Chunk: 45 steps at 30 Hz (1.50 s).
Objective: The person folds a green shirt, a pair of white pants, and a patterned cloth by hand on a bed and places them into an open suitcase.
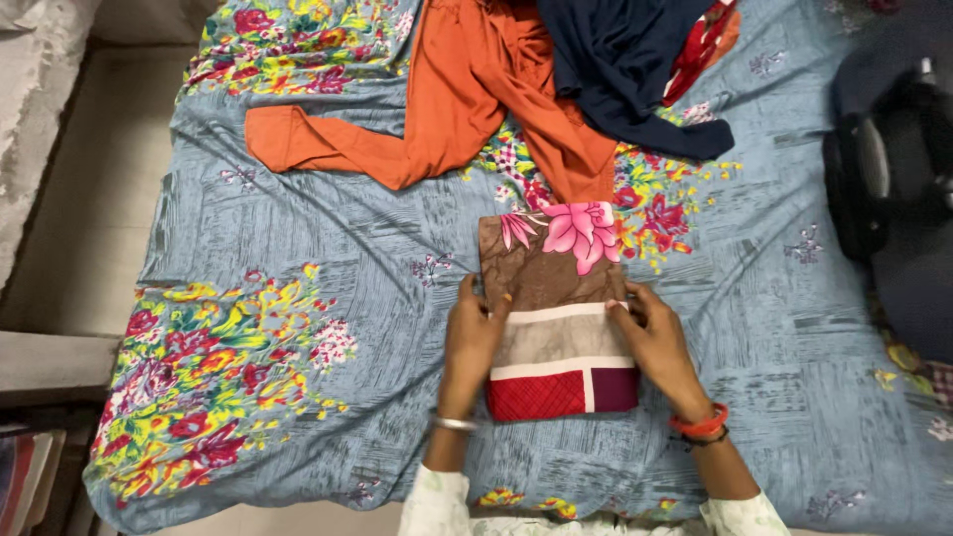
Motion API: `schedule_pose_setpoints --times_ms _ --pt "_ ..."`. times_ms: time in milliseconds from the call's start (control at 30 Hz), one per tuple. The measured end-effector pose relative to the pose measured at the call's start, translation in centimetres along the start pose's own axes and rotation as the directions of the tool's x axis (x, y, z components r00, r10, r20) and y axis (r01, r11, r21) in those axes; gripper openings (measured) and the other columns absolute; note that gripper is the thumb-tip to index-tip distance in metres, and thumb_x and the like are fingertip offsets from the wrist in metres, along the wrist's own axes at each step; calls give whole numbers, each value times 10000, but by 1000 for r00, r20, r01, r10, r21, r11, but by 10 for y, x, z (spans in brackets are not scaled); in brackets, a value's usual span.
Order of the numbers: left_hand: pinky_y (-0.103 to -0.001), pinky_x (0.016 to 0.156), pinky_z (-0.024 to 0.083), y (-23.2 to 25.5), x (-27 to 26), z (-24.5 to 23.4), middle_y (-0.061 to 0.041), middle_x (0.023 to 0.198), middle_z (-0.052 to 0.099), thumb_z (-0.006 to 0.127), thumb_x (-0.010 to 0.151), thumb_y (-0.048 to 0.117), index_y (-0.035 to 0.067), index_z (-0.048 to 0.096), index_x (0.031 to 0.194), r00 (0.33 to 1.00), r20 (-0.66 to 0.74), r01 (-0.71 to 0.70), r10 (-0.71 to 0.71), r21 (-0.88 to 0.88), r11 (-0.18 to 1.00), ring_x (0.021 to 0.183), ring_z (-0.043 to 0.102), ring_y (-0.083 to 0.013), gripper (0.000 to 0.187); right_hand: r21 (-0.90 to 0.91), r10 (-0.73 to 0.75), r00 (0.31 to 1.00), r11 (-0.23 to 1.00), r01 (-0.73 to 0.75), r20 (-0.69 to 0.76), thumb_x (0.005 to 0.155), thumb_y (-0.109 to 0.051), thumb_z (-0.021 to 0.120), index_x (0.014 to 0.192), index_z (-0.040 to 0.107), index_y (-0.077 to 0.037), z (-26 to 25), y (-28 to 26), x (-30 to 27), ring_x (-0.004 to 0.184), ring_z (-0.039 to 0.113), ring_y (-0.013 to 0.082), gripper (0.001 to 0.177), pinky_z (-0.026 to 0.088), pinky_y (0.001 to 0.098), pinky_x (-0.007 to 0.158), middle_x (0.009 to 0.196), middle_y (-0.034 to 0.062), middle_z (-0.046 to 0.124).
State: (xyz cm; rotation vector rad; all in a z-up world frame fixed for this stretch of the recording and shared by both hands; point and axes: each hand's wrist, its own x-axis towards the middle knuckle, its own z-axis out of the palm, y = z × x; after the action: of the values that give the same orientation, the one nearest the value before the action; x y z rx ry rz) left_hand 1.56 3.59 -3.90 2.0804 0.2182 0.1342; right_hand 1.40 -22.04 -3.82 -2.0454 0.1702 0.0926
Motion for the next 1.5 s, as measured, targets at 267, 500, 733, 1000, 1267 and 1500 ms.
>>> schedule_pose_setpoints --times_ms 267,500,733,1000,1267,1500 --pt "-265 799 541 -9 14 -22 -77 1053 765 692 970 204 -90 682 1284 812 547 521 -202 -526 672 891 690 -129 430 547 226 945 773 -322 238 984 -169 629 1231 681 6 -26 -16 3 895 656 104 307 504 275 822 983 -4 751" --pt "-275 847 539 47 20 -32 -74 1049 756 633 927 82 26 408 1467 900 422 401 -107 -708 581 931 692 -125 588 460 -229 971 871 172 71 883 30 697 1562 404 -87 -61 -72 -19 1144 656 161 748 525 314 957 1308 55 610" --pt "-300 970 510 89 10 -49 -118 1275 615 674 899 -27 89 275 1604 947 289 129 140 -742 658 1111 626 -150 818 372 -327 935 892 258 136 805 100 699 1471 487 1 -75 -84 -25 1311 567 204 705 484 352 1098 1462 76 493" --pt "-310 1191 384 86 17 -50 -110 1578 472 719 820 -122 18 439 1546 829 440 93 345 -717 691 1457 444 -170 791 441 -333 943 849 289 23 804 181 662 1501 454 39 -71 -84 -24 1398 502 205 741 441 338 1156 1447 86 495" --pt "-312 1147 448 66 26 -23 -79 1480 563 714 760 -137 31 517 1464 841 483 174 243 -668 724 1380 530 -176 750 377 -304 951 888 264 51 754 188 694 1474 477 29 -75 -71 -16 1384 497 194 769 435 319 1151 1427 55 490" --pt "-364 1038 471 116 6 -36 -180 1241 604 716 740 -116 14 522 1441 902 185 -365 391 -160 917 1192 609 -357 739 -199 -401 912 904 378 -87 741 18 766 1414 611 -70 -75 -90 -23 1073 646 231 696 526 331 919 1192 127 620"
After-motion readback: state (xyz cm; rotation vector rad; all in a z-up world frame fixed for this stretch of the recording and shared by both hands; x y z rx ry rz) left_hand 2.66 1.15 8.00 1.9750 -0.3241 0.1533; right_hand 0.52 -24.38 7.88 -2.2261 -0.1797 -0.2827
